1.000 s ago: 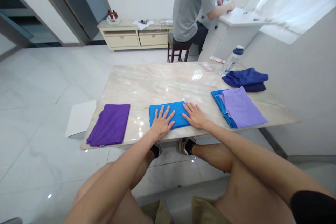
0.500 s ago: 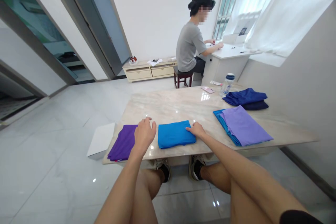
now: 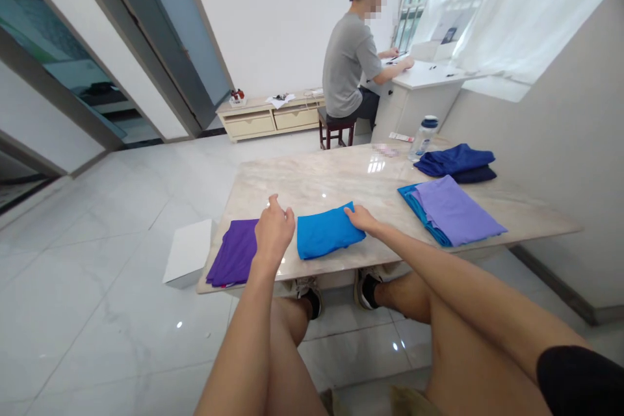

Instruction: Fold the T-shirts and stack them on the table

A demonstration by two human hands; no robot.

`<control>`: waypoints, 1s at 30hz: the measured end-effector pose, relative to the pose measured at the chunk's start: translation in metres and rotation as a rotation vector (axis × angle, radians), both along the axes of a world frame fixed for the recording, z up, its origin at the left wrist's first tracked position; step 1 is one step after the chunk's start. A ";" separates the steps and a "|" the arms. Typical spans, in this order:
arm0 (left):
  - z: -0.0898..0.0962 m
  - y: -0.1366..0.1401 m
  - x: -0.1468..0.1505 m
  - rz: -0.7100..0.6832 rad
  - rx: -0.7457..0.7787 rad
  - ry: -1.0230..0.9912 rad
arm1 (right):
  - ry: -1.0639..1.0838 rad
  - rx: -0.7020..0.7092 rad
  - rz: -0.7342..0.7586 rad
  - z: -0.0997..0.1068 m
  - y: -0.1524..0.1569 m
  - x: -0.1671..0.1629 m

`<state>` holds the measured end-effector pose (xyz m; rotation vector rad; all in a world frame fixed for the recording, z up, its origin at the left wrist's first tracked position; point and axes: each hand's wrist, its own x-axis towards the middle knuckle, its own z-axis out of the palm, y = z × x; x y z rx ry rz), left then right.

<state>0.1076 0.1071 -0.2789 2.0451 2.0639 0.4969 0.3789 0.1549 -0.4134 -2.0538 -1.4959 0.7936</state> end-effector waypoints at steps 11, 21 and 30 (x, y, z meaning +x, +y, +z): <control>-0.009 0.007 0.042 -0.194 -0.151 0.082 | 0.340 0.405 -0.335 0.185 -0.138 0.137; -0.019 0.025 0.071 -0.307 -0.144 0.191 | 0.335 0.441 -0.643 0.184 -0.287 0.240; -0.028 0.032 0.065 -0.292 -0.203 0.220 | 0.479 0.622 -0.694 0.166 -0.188 0.274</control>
